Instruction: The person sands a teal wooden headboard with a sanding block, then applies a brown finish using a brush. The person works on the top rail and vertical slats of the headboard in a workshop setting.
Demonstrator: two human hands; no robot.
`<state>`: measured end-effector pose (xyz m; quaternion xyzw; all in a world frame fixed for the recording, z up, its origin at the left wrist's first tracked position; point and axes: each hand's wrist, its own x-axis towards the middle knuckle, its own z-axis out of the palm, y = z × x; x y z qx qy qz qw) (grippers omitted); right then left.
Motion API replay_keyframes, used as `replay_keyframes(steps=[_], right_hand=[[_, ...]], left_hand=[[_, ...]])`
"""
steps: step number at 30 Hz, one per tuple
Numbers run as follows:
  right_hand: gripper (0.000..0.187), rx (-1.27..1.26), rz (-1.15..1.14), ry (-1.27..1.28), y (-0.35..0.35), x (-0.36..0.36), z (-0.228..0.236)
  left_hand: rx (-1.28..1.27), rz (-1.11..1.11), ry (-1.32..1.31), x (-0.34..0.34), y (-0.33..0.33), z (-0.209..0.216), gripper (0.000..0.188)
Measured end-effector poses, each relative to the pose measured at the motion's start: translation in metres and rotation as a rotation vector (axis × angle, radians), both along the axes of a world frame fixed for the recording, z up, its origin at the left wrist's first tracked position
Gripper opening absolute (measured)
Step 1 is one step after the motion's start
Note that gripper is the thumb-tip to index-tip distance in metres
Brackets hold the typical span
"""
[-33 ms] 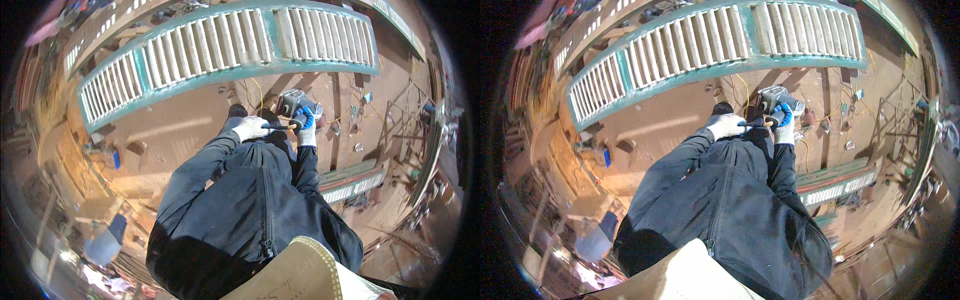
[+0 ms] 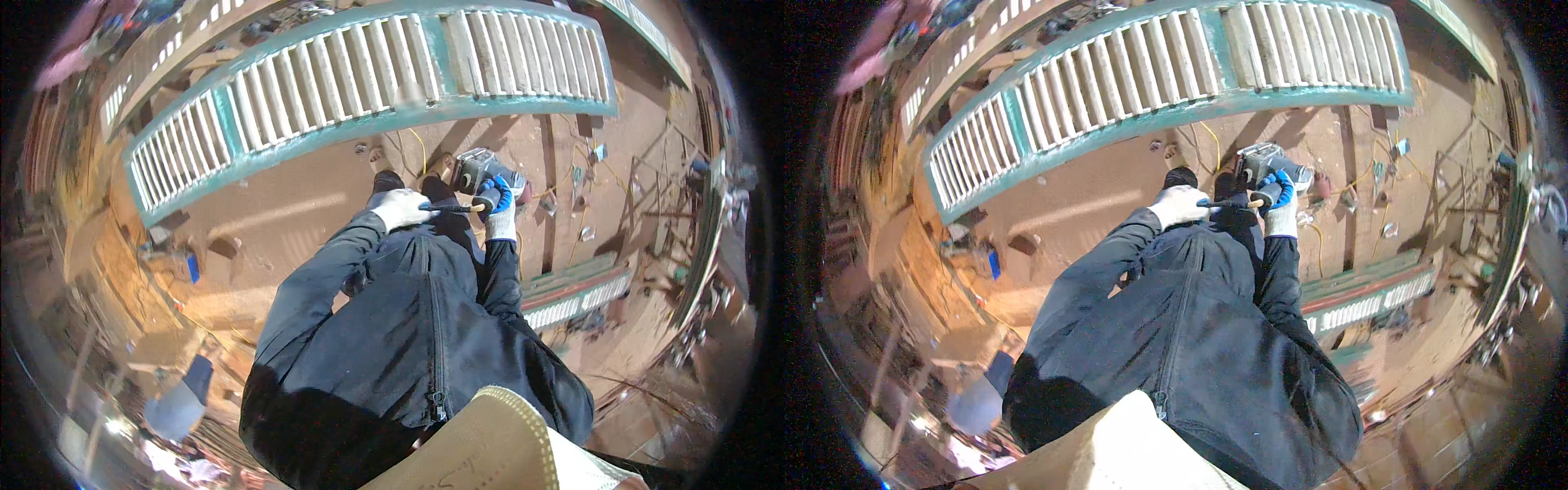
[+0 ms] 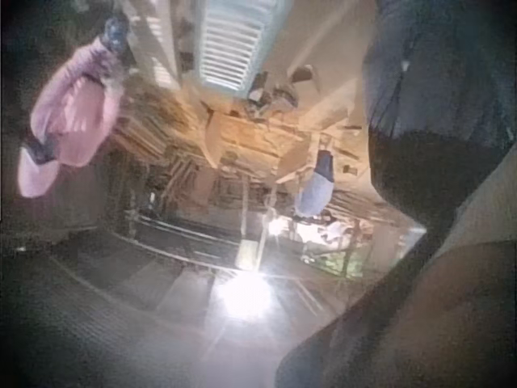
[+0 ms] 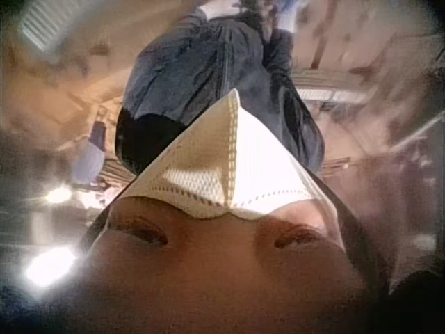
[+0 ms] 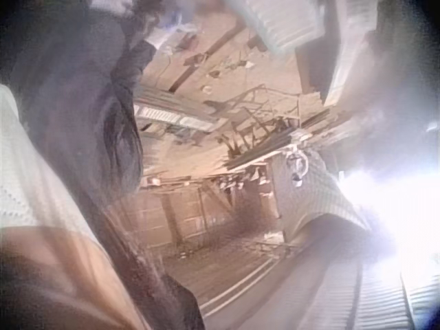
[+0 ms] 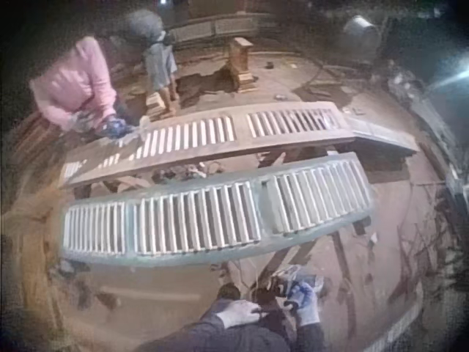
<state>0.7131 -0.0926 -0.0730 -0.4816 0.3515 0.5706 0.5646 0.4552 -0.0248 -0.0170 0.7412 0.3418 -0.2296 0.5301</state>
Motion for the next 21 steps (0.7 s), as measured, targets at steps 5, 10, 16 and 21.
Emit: replay_keyframes(steps=[5,10,16,21], right_hand=[[0.013,0.041,-0.231,0.034,-0.031,-0.015,0.002],[0.011,0.003,-0.411,-0.132,-0.079,-0.032,-0.002],[0.009,0.095,-0.34,-0.12,-0.1,-0.033,-0.033],[0.007,0.108,-0.395,-0.052,-0.082,-0.034,-0.067]], left_hand=[[0.194,-0.006,0.157,-0.082,0.009,-0.081,0.036],[0.158,-0.257,0.296,-0.103,0.027,-0.089,0.04],[0.203,-0.353,0.338,-0.097,0.047,-0.084,0.043],[0.238,-0.353,0.385,-0.095,0.049,-0.081,0.042]])
